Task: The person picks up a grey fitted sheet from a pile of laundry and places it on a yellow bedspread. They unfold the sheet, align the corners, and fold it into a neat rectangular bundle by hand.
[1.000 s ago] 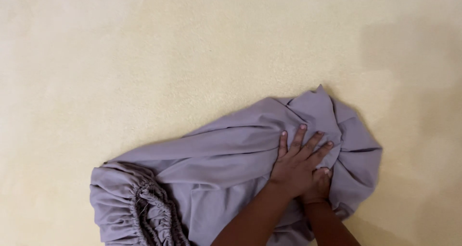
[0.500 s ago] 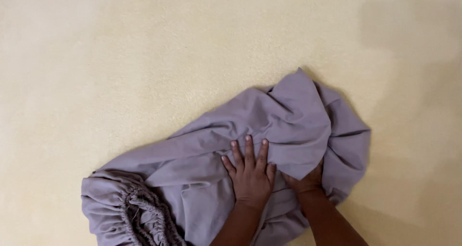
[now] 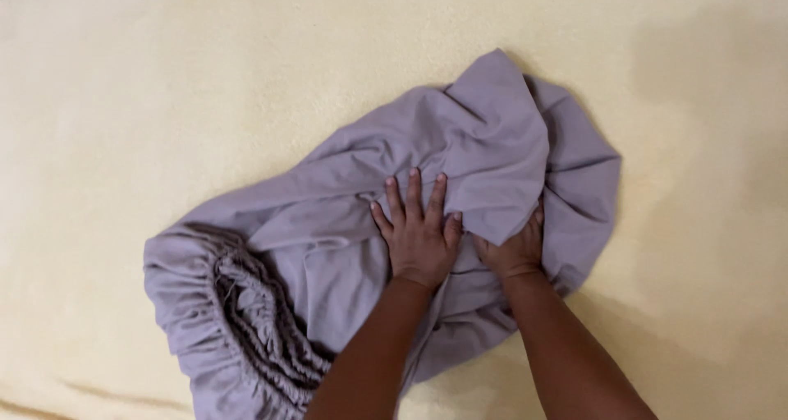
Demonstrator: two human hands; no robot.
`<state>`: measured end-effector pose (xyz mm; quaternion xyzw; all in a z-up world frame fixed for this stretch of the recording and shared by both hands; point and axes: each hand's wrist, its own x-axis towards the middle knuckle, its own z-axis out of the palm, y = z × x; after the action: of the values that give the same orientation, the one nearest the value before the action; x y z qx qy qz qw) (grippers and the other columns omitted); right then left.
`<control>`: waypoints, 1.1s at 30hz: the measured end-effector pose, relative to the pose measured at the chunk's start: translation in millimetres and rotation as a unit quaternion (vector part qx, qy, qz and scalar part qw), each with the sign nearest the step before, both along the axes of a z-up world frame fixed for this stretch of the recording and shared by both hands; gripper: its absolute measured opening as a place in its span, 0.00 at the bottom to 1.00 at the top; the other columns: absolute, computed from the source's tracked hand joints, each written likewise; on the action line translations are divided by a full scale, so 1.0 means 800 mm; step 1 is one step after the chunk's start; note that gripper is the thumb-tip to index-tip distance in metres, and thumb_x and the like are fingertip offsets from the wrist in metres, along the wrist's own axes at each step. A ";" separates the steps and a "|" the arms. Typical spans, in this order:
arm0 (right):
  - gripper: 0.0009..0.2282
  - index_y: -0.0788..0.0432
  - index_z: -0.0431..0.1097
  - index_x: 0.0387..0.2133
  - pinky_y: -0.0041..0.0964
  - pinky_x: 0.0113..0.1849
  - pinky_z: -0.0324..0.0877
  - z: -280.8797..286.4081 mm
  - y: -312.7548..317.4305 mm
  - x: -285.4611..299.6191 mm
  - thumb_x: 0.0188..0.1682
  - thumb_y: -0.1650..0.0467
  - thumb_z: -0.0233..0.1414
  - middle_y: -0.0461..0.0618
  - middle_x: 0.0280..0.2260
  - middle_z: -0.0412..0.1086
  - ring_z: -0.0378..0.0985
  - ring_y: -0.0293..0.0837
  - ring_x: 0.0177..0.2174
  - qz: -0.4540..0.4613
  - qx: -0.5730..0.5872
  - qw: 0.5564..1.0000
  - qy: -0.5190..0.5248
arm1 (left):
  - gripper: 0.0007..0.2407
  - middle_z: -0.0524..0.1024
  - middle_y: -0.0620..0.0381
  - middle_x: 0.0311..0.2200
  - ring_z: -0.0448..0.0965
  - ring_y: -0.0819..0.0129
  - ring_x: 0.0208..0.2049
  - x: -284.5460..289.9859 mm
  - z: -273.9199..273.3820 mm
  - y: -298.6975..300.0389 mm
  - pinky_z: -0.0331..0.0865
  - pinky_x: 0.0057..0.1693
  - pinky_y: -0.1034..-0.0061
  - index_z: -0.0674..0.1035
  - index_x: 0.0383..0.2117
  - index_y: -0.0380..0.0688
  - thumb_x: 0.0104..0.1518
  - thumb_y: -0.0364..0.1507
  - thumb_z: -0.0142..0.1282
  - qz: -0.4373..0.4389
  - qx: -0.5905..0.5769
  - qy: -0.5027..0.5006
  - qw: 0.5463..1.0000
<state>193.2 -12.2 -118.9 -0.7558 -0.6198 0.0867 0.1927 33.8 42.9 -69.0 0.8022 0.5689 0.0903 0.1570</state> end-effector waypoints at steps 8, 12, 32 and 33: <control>0.21 0.65 0.68 0.55 0.58 0.63 0.56 0.034 -0.056 0.014 0.48 0.69 0.53 0.68 0.63 0.58 0.58 0.69 0.63 -0.024 0.063 0.989 0.134 | 0.26 0.58 0.42 0.69 0.50 0.40 0.72 -0.083 0.052 -0.172 0.37 0.70 0.34 0.64 0.66 0.42 0.63 0.37 0.52 -0.067 0.013 -0.096 0.993; 0.18 0.66 0.69 0.54 0.54 0.64 0.56 0.066 -0.106 0.023 0.48 0.76 0.51 0.69 0.68 0.50 0.56 0.67 0.66 -0.070 0.080 0.990 0.098 | 0.28 0.58 0.41 0.68 0.49 0.39 0.69 -0.127 0.019 -0.267 0.37 0.64 0.35 0.64 0.66 0.40 0.61 0.39 0.55 -0.141 -0.093 -0.035 0.985; 0.20 0.61 0.68 0.59 0.44 0.44 0.71 0.059 -0.101 0.024 0.56 0.65 0.57 0.57 0.46 0.76 0.78 0.49 0.41 -0.276 -0.005 0.938 0.209 | 0.22 0.69 0.36 0.56 0.72 0.39 0.53 0.035 0.141 0.024 0.69 0.57 0.55 0.64 0.64 0.39 0.63 0.27 0.52 0.020 -0.115 -0.275 0.954; 0.22 0.63 0.66 0.60 0.45 0.45 0.71 0.059 -0.097 0.016 0.56 0.64 0.58 0.58 0.47 0.74 0.78 0.51 0.45 -0.259 0.055 0.942 0.208 | 0.27 0.66 0.33 0.58 0.68 0.35 0.54 0.057 0.132 0.030 0.66 0.57 0.52 0.60 0.67 0.39 0.60 0.26 0.54 0.008 -0.116 -0.255 0.960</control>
<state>205.9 -90.1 -71.5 -0.8436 -0.3528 0.1545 0.3743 79.1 66.6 36.4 0.7243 0.5227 0.2266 0.3884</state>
